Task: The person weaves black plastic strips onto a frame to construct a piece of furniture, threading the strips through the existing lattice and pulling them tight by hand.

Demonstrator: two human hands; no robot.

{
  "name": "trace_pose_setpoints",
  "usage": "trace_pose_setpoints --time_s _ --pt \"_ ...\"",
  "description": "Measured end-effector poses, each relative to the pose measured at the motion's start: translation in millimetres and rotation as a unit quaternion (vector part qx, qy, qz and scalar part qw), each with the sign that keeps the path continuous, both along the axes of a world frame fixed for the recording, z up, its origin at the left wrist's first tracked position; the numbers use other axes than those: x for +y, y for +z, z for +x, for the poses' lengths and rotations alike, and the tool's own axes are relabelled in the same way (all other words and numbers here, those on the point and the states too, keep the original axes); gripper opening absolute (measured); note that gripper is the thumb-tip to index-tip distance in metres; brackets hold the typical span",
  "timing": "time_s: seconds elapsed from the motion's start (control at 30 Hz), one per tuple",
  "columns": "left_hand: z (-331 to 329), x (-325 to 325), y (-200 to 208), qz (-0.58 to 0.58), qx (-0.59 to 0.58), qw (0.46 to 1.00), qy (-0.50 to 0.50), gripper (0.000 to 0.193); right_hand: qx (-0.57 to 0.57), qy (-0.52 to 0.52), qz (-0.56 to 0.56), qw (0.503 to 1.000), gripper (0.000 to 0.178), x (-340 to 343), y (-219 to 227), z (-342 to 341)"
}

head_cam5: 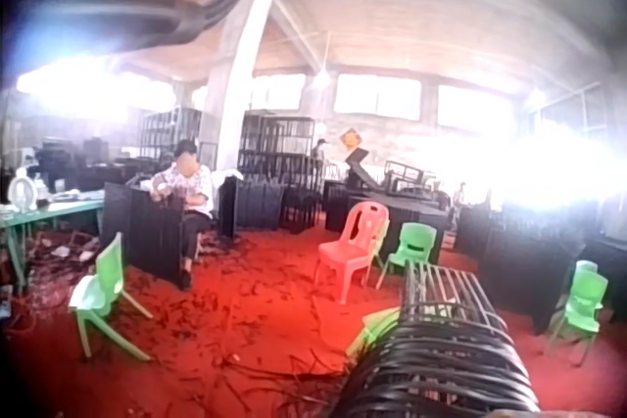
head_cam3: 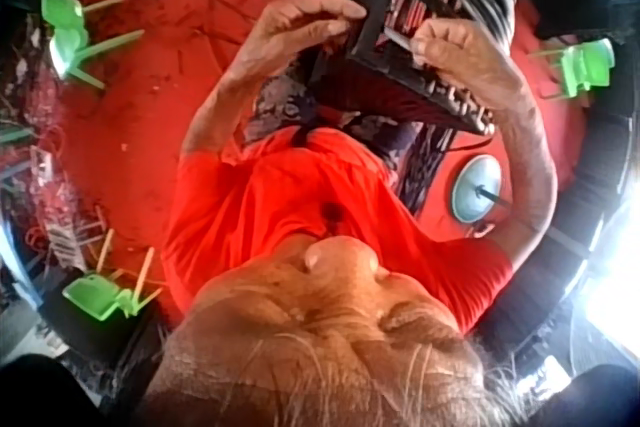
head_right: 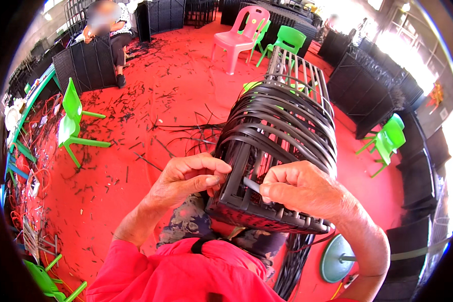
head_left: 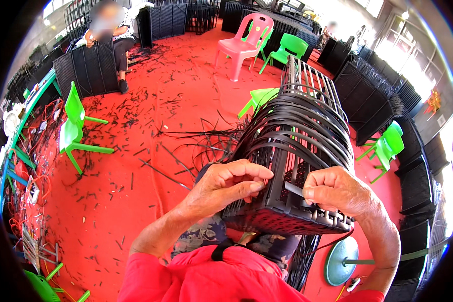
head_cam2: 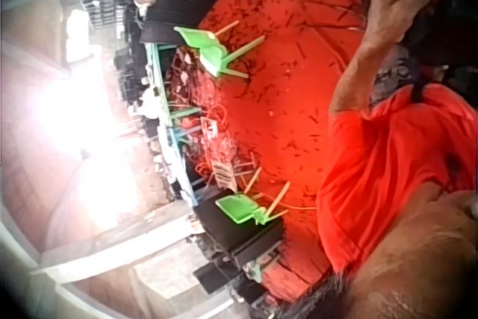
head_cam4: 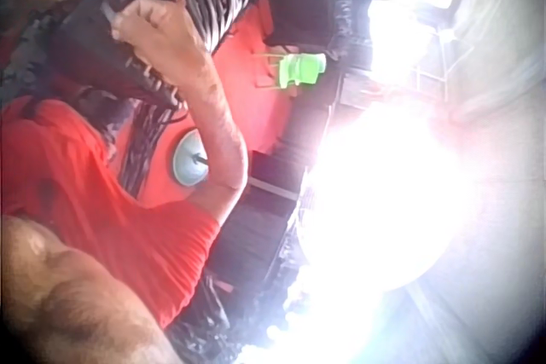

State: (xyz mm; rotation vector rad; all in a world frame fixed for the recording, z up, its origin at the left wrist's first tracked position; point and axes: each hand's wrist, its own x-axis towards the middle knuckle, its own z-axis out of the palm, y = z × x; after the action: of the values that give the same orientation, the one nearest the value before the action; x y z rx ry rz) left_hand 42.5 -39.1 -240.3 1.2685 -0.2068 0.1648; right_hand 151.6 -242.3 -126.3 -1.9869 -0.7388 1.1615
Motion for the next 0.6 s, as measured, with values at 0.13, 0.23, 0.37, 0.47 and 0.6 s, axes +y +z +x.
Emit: trace_pose_setpoints --time_s 0.13,0.23,0.37,0.47,0.6 --pt "2 1 -7 -0.012 -0.015 1.0 -0.016 0.023 -0.004 -0.006 -0.022 1.0 0.022 7 1 -3" --pt "4 -1 -8 -0.003 -0.018 1.0 -0.006 0.023 -0.01 0.004 -0.017 1.0 0.022 2 1 -2" --pt "8 -4 -14 -0.057 -0.038 0.997 -0.041 0.023 -0.005 -0.02 0.004 1.0 0.021 -11 1 -3" --pt "13 -10 -19 -0.051 -0.067 0.995 -0.047 0.022 -0.001 -0.04 -0.001 0.999 0.021 -15 -2 1" --pt "21 -15 -21 0.003 -0.14 0.989 -0.037 0.022 0.01 -0.042 -0.006 0.999 0.022 -21 -2 6"
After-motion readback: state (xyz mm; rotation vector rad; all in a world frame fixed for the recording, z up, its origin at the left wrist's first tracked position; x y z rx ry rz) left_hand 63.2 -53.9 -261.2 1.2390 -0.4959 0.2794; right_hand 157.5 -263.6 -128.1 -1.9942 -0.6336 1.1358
